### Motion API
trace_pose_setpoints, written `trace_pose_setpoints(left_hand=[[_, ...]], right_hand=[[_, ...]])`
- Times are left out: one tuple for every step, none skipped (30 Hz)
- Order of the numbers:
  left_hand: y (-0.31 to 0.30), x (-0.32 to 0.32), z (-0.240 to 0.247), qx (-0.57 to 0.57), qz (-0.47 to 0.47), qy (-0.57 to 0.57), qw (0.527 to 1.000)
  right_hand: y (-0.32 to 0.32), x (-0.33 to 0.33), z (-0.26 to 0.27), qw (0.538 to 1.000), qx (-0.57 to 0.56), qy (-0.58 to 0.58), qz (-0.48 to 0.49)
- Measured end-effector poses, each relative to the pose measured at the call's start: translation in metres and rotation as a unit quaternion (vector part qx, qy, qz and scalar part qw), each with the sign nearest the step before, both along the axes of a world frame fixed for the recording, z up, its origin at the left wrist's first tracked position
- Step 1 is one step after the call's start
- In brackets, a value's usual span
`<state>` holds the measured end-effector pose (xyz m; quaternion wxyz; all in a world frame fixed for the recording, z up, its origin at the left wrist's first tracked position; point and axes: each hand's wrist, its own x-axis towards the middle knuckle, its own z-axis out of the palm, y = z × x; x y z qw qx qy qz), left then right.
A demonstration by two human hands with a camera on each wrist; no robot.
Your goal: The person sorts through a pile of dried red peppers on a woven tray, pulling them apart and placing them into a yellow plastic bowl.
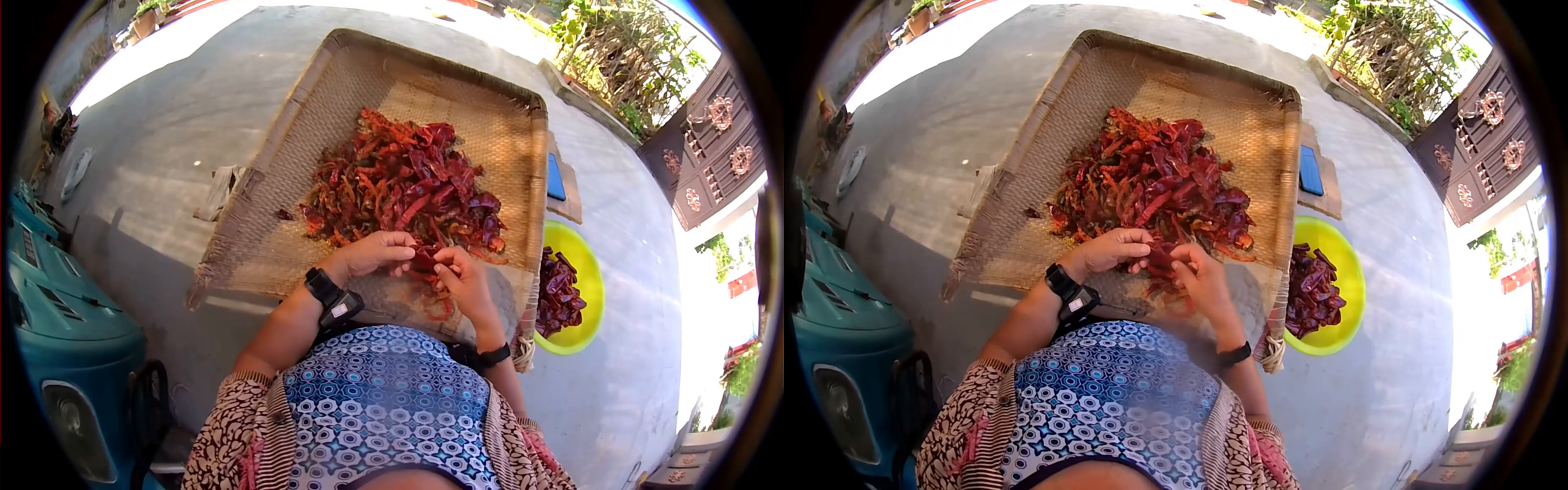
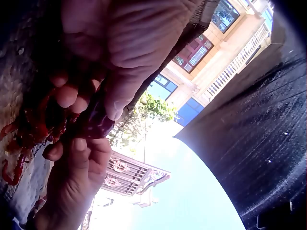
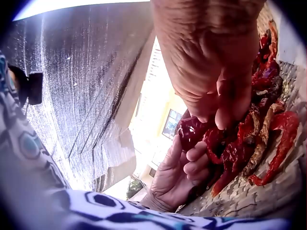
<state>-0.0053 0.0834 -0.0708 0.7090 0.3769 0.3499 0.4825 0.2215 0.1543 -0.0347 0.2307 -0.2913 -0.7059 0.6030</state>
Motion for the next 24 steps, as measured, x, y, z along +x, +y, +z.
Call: trace_pose_setpoints(left_hand=[[0.001,0.000,0.000,-0.002,-0.002,0.003,1.000],[0.002,0.001,0.000,0.007,0.008,0.004,1.000],[0.001,0.003,0.002,0.016,0.019,0.006,1.000],[-0.001,0.004,0.004,0.024,0.030,0.007,0.999],[-0.001,0.003,0.005,0.028,0.027,0.011,0.999],[-0.001,0.003,0.006,0.031,0.025,0.016,0.999],[-0.001,0.002,0.007,0.035,0.024,0.021,0.999],[-0.001,0.002,0.008,0.036,0.024,0.024,0.999],[-0.001,0.002,0.008,0.036,0.024,0.027,0.999],[-0.001,0.003,0.008,0.037,0.023,0.030,0.999],[-0.001,0.003,0.007,0.037,0.024,0.022,0.999],[0.000,0.003,0.006,0.037,0.024,0.013,0.999],[0.000,0.003,0.005,0.037,0.025,0.005,0.999],[0.000,0.003,0.004,0.040,0.024,0.005,0.999],[0.000,0.003,0.004,0.043,0.024,0.006,0.999],[0.000,0.003,0.004,0.045,0.024,0.007,0.999],[0.000,0.003,0.004,0.044,0.024,0.004,0.999],[0.000,0.002,0.005,0.042,0.023,0.002,0.999],[0.000,0.002,0.005,0.040,0.022,0.001,0.999],[-0.001,0.002,0.006,0.041,0.022,0.005,0.999],[-0.001,0.002,0.006,0.041,0.022,0.009,0.999],[-0.001,0.002,0.007,0.041,0.023,0.013,0.999],[-0.002,0.002,0.007,0.040,0.022,0.011,0.999],[-0.002,0.002,0.008,0.039,0.022,0.008,0.999]], right_hand=[[0.000,0.000,0.001,1.000,-0.002,-0.004,-0.005],[0.003,0.003,0.001,1.000,-0.001,0.004,-0.016],[0.007,0.006,-0.001,1.000,0.000,0.012,-0.026],[0.011,0.010,-0.002,0.999,0.000,0.020,-0.036],[0.016,0.016,-0.002,0.996,0.000,0.041,-0.075],[0.023,0.025,-0.002,0.992,0.000,0.063,-0.114],[0.031,0.034,-0.001,0.985,0.000,0.085,-0.151],[0.039,0.045,0.003,0.975,-0.012,0.103,-0.195],[0.045,0.056,0.006,0.964,-0.023,0.120,-0.238],[0.050,0.064,0.008,0.934,-0.064,0.209,-0.284],[0.055,0.071,0.010,0.892,-0.103,0.296,-0.327],[0.058,0.078,0.015,0.839,-0.184,0.399,-0.320],[0.059,0.079,0.015,0.851,-0.175,0.371,-0.327],[0.060,0.079,0.016,0.862,-0.165,0.344,-0.333],[0.060,0.077,0.018,0.872,-0.156,0.318,-0.339],[0.055,0.071,0.017,0.919,-0.094,0.209,-0.320],[0.054,0.062,0.015,0.945,-0.044,0.115,-0.302],[0.058,0.050,0.012,0.959,0.005,0.020,-0.281],[0.061,0.041,0.008,0.962,0.054,-0.074,-0.257],[0.065,0.033,0.000,0.942,0.158,-0.146,-0.259],[0.068,0.025,-0.008,0.906,0.260,-0.215,-0.256],[0.072,0.020,-0.013,0.855,0.358,-0.282,-0.249],[0.076,0.017,-0.017,0.848,0.354,-0.304,-0.253],[0.080,0.014,-0.017,0.840,0.350,-0.326,-0.256]])
